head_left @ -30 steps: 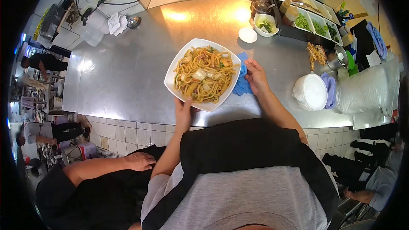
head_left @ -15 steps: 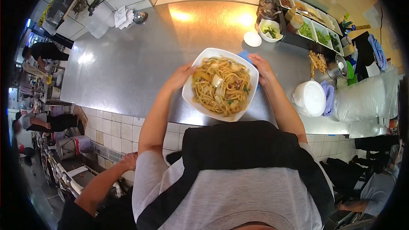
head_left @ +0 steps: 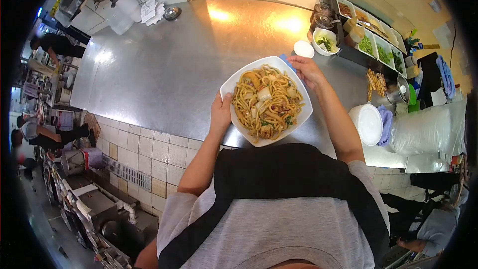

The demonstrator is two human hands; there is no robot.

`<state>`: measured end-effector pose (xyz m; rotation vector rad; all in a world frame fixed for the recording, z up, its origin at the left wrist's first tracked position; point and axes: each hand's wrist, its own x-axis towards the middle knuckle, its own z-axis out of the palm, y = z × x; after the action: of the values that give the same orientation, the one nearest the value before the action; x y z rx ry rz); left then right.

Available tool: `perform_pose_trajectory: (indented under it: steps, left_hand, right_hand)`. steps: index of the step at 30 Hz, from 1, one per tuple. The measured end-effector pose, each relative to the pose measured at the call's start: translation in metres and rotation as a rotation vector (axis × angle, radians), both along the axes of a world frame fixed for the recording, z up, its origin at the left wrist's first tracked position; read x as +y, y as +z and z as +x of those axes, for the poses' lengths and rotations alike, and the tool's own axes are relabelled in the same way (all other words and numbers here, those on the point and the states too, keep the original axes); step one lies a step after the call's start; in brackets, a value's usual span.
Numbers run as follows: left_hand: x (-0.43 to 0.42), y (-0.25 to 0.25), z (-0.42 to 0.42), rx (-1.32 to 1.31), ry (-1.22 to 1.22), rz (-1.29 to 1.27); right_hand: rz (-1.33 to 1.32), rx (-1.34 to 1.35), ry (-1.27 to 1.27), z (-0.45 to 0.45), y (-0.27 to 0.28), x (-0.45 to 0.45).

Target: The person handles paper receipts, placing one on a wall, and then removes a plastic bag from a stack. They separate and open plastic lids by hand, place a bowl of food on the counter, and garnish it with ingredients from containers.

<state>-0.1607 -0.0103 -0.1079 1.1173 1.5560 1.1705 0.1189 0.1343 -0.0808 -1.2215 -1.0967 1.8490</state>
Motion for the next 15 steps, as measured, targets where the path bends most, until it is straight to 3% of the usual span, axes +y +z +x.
perform_pose_trajectory:
  steps: [4,11,15]
  left_hand:
    - [0.03,0.014,-0.012,0.098,-0.157,-0.007]
    - [0.075,0.024,-0.006,-0.136,-0.408,-0.128]
    - [0.08,0.019,-0.008,-0.183,-0.458,-0.156]
  right_hand:
    - [0.028,-0.098,0.082,-0.005,0.004,0.029]
    - [0.734,-0.52,0.501,-0.068,0.023,0.036]
    - [0.927,-0.695,0.599,-0.102,0.037,0.023]
